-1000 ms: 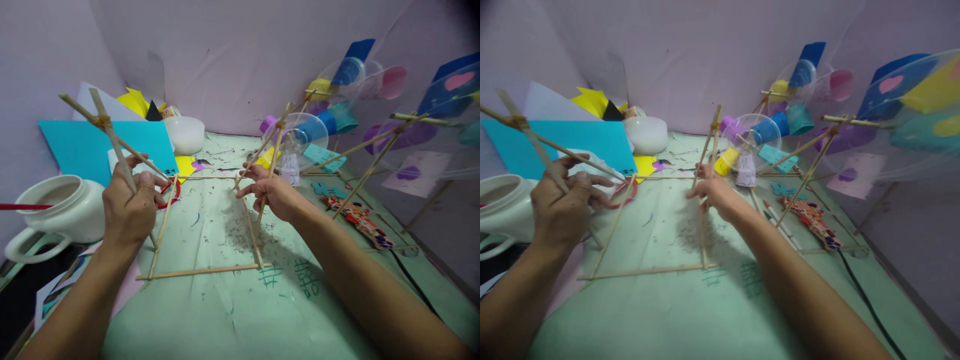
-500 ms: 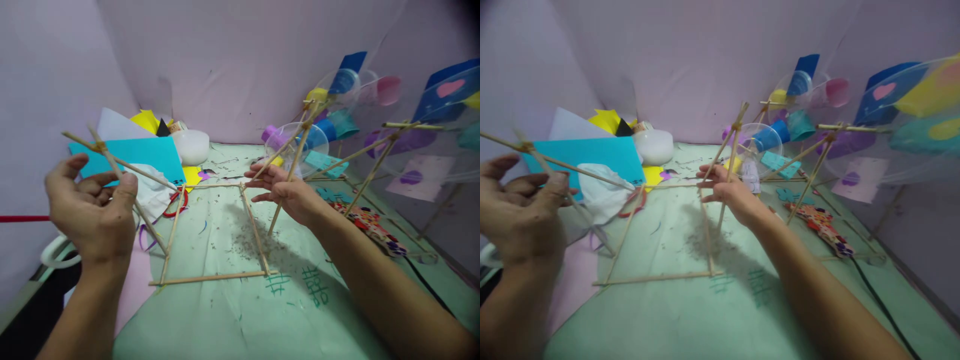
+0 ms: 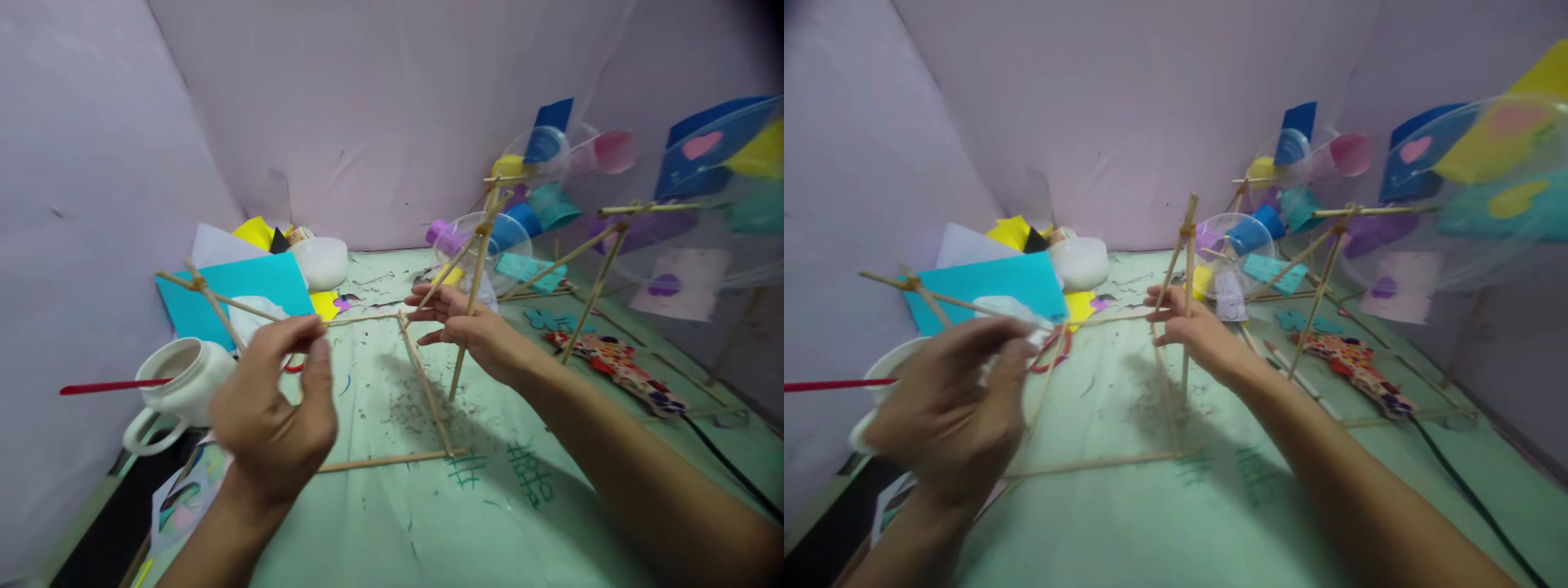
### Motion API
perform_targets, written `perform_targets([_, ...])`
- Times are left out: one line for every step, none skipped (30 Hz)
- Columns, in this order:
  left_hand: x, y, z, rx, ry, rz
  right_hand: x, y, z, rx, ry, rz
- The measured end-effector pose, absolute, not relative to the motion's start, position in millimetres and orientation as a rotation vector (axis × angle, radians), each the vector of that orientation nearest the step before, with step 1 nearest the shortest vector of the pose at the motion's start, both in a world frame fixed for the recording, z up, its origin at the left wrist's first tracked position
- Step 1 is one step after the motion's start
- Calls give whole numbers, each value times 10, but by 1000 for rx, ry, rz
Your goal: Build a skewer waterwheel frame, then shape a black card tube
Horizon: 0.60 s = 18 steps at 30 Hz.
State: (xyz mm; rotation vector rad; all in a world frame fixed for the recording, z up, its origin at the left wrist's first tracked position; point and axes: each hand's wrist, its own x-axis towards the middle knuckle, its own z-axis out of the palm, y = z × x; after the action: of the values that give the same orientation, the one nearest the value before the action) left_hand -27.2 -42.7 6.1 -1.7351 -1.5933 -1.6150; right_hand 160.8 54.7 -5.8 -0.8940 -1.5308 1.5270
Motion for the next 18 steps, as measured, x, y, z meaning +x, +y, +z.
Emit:
perform_targets([-148,-384,100,-1850,-1672,-1635,1602,526,-51,-914,-1529,1484])
perform_targets([-29,-333,141,-1965,-1760,-1665,1593,506,-51,-935,-1536,1435])
perform_targets([82,-276,179,-2063,-1832,-1687,1581,488,-56,-953,-1554,1381])
perform_targets([184,-218,211,-2137,-1877,-1671,1564,473,-66,-965,-1582,1324])
perform_targets([274,-162,236,-2179,-1897,-1619,1543,463,-78,-968,-1612,1271])
perform_targets([352,-112,251,-2183,-1898,-1540,1517,457,-91,-955,-1645,1223])
perform_targets([416,-67,257,-2150,-1885,-1451,1488,454,-103,-918,-1679,1191])
perform_targets([467,-30,254,-2097,-1865,-1369,1459,453,-113,-861,-1709,1172])
perform_targets([504,-1,247,-2040,-1840,-1304,1435,450,-118,-800,-1736,1157])
perform_targets([529,22,239,-1991,-1816,-1261,1423,440,-118,-756,-1761,1141])
perform_targets([543,40,234,-1959,-1799,-1234,1428,418,-112,-742,-1788,1118])
perform_targets([550,53,234,-1932,-1789,-1222,1457,382,-101,-766,-1818,1085])
perform_targets([551,65,242,-1915,-1782,-1225,1513,328,-85,-823,-1853,1047])
perform_targets([549,76,258,-1892,-1792,-1229,1598,259,-64,-892,-1893,1002])
perform_targets([544,88,280,-1840,-1796,-1250,1711,177,-41,-956,-1933,956])
perform_targets([537,100,306,-1821,-1789,-1281,1851,90,-18,-1010,-1963,910])
perform_targets([526,111,334,-1801,-1794,-1323,2014,4,3,-1060,-1974,858])
perform_targets([509,119,359,-1762,-1827,-1374,2200,-70,19,-1123,-1962,796])
